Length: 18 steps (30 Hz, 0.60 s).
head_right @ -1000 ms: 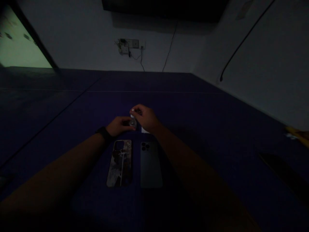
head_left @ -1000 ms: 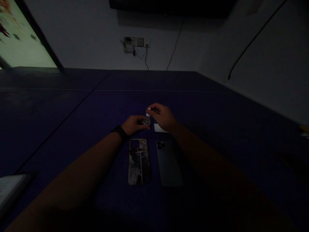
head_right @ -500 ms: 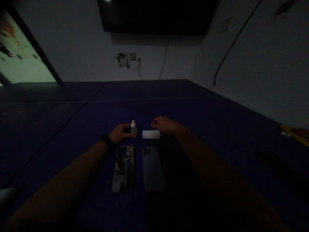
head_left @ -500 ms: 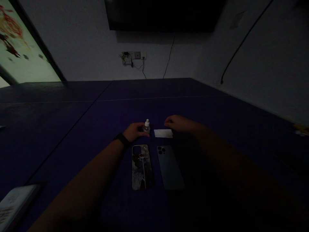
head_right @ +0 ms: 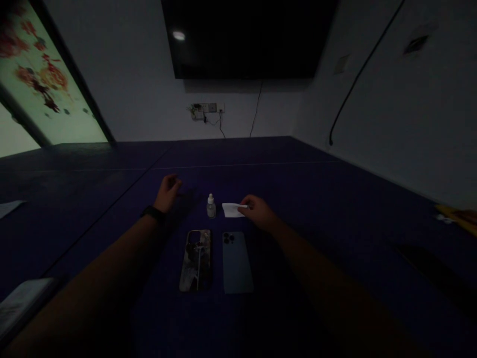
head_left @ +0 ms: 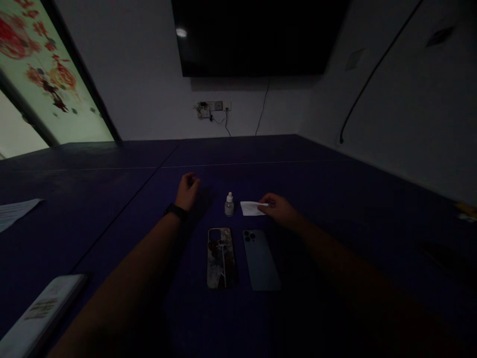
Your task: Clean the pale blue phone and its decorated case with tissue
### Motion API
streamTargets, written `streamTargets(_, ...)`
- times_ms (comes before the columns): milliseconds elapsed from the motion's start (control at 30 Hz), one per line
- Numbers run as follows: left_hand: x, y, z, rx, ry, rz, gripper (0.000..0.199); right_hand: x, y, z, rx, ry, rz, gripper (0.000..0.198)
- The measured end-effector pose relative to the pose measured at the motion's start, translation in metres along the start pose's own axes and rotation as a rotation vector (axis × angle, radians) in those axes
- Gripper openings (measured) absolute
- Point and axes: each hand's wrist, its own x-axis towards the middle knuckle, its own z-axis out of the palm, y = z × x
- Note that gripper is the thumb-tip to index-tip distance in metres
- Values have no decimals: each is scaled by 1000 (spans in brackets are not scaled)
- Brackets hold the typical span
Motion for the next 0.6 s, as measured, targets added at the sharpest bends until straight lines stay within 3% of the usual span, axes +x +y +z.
streamTargets(100,-12,12,-27,96,15,41,50,-8,-10,0,155,-14,-18,24)
streamTargets(167,-36,20,-37,167,-83,80,48,-13,-14,5,249,-20,-25,29)
streamTargets(233,-69,29,-38,238,-275,125,54,-17,-15,14,334,-16,-24,33)
streamTargets(300,-104,38,-30,442,-578,229,78,-18,-13,23,408,2,-12,36)
streamTargets(367,-132,49,-18,627,-713,289,106,-16,-8,29,469,32,14,38)
streamTargets(500,-152,84,6,1032,-543,196,88,-13,3,30,551,87,75,41)
streamTargets(600,-143,106,16,1167,-584,-61,92,-14,7,26,585,97,98,40)
